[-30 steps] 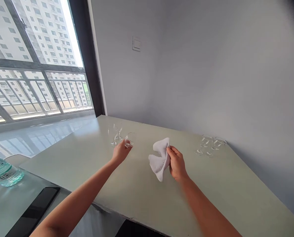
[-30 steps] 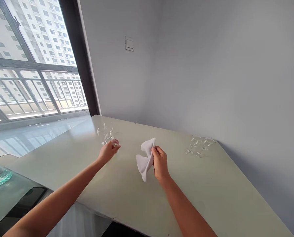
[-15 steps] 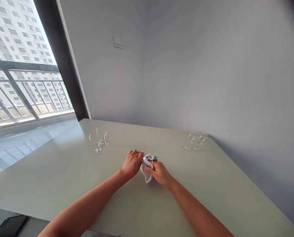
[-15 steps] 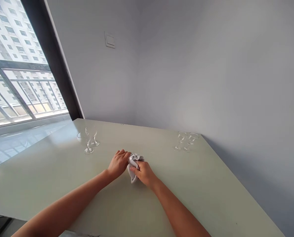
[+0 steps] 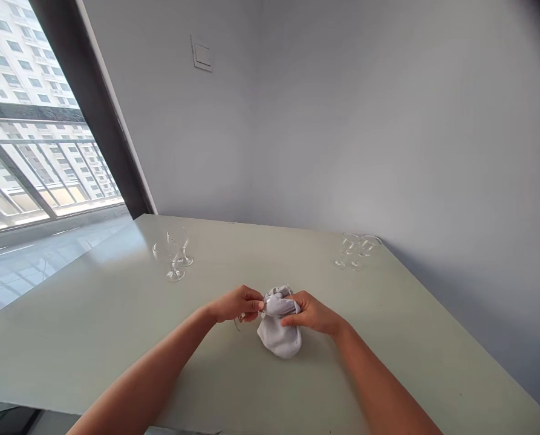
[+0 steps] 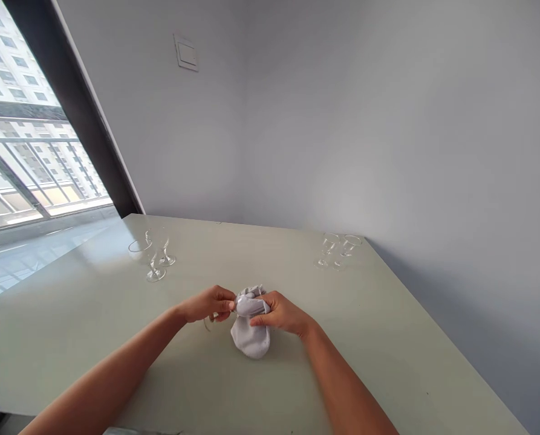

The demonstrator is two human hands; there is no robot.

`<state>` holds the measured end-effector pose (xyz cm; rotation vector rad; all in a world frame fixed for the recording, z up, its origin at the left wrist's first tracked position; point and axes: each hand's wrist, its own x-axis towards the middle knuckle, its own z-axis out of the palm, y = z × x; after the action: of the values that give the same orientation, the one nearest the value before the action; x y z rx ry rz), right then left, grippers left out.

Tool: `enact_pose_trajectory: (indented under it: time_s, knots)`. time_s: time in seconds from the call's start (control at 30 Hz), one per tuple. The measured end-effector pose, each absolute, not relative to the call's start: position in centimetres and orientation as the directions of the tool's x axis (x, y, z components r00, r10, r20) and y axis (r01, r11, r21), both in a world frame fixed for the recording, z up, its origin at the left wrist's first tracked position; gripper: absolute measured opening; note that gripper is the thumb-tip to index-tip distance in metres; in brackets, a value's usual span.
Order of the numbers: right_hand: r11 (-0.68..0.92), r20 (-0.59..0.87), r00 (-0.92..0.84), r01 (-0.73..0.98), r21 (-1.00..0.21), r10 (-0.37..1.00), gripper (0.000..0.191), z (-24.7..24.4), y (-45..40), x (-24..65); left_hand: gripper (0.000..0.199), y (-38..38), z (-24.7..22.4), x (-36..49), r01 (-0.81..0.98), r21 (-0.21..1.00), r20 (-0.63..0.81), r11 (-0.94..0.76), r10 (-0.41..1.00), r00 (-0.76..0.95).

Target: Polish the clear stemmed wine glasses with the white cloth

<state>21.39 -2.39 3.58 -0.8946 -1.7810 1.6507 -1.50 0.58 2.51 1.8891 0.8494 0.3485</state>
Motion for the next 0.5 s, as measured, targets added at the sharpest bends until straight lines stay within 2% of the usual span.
enact_pose_trajectory:
  time_s: [0.07,0.1,0.17,0.23,0.3,0.33,0.37,0.43,0.5]
  knots:
    - [0.005,-0.055,-0.645,0.091,-0.996,0.762,0.021,3.7,-2.2,21.8,0.051,0.5,2.7,-1.5,0.355,0.926,-0.226,-0.128,0.565,0.793]
    - [-0.018,-0.057,-0.633,0.068,-0.997,0.772,0.023,3.5,-2.1,21.8,0.052,0.4,2.9,-1.3,0.364,0.924,-0.231,-0.122,0.58,0.781]
    - [-0.078,-0.063,-0.573,-0.002,-0.997,0.817,0.026,2.7,-1.7,21.5,0.048,0.0,3.1,-0.8,0.449,0.86,-0.151,-0.242,0.72,0.677]
    - [-0.159,-0.089,-0.486,-0.103,-0.982,0.869,0.029,1.7,-1.4,20.8,0.04,-0.5,3.0,-0.1,0.594,0.675,0.073,-0.439,0.84,0.538]
    - [-0.218,-0.118,-0.415,-0.202,-0.955,0.902,0.032,0.8,-1.2,20.1,0.034,-0.9,2.7,0.5,0.714,0.445,0.278,-0.541,0.841,0.464]
    - [-0.225,-0.12,-0.404,-0.225,-0.948,0.907,0.034,0.7,-1.3,19.8,0.032,-0.9,2.6,0.6,0.742,0.377,0.318,-0.554,0.83,0.458]
    - [-0.216,-0.111,-0.412,-0.216,-0.952,0.904,0.035,0.7,-1.4,19.6,0.031,-0.9,2.4,0.6,0.754,0.364,0.315,-0.547,0.834,0.454]
    - [-0.147,-0.079,-0.474,-0.109,-0.983,0.877,0.036,1.2,-1.8,19.6,0.035,-0.6,2.1,0.3,0.721,0.479,0.192,-0.5,0.861,0.47]
    - [-0.044,-0.063,-0.555,0.049,-0.998,0.829,0.03,2.1,-2.0,20.2,0.042,-0.1,2.1,-0.2,0.604,0.695,-0.023,-0.389,0.828,0.56]
